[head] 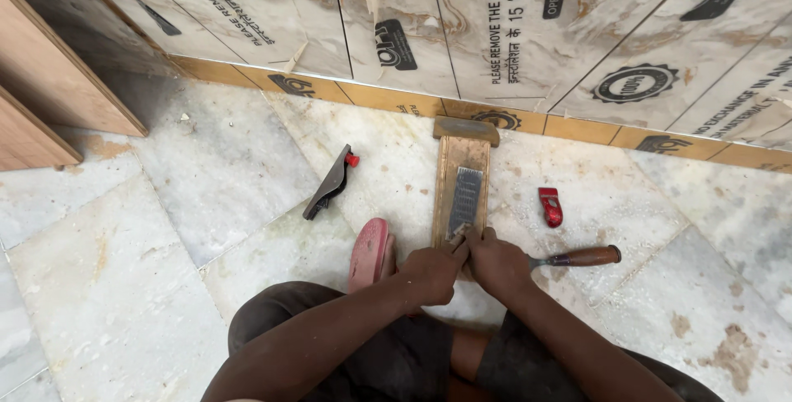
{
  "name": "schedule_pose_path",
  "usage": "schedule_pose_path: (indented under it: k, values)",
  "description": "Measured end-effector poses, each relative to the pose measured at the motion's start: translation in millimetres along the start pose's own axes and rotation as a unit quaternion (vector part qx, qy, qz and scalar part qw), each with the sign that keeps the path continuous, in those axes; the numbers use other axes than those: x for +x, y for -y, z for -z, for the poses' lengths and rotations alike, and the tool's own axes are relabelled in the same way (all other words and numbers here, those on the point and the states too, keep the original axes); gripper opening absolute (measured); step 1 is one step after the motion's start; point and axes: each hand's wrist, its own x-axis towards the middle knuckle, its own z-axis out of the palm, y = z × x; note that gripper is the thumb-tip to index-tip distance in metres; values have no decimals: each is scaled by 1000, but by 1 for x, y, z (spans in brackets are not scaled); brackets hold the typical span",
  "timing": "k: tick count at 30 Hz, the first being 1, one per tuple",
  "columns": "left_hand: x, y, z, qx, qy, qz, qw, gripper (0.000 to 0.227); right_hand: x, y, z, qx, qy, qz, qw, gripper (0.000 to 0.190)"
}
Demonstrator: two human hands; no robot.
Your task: The person sits on the floor and sharpens a small orange utility knife blade on a sharpening stone. They repeatedly rub the blade against the stone, occasionally pausing to inspect the edge. A hand plane and chisel are visible nearby on the floor.
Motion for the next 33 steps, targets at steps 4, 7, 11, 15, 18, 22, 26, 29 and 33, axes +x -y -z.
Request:
schedule_pose_path:
  k: [4, 7, 11, 15, 18, 22, 26, 29, 33]
  values:
    - [43, 9, 16, 16, -105, -11, 994, 91, 39, -18, 7, -7, -49, -8, 999, 43]
    - [76, 13, 44, -12, -92, 37, 995, 80, 79, -31, 23, -17, -72, -34, 997, 35]
    - [48, 9, 31, -31, -69, 24, 997, 61, 49, -20, 18, -37, -12, -11, 999, 30]
    - [4, 18, 3, -25, 45, -22, 998, 88, -4, -7, 6, -14, 42, 21, 999, 49]
    - [23, 23, 8, -15, -3, -31, 999, 84, 13, -15, 10, -43, 46, 37, 997, 52]
    - [70, 28, 41, -21, -128, -18, 991, 75, 72, -29, 28, -8, -73, -17, 997, 34]
    - [65, 25, 34, -36, -97, -11, 995, 62, 58, -21, 23, 14, -60, -22, 998, 29]
    - [25, 30, 2, -28, -47, -75, 996, 62, 12, -9, 8, 3, 36, 7, 999, 38]
    - [23, 32, -3, -3, -37, -60, 998, 76, 9, -14, 2, -19, 44, 14, 999, 44]
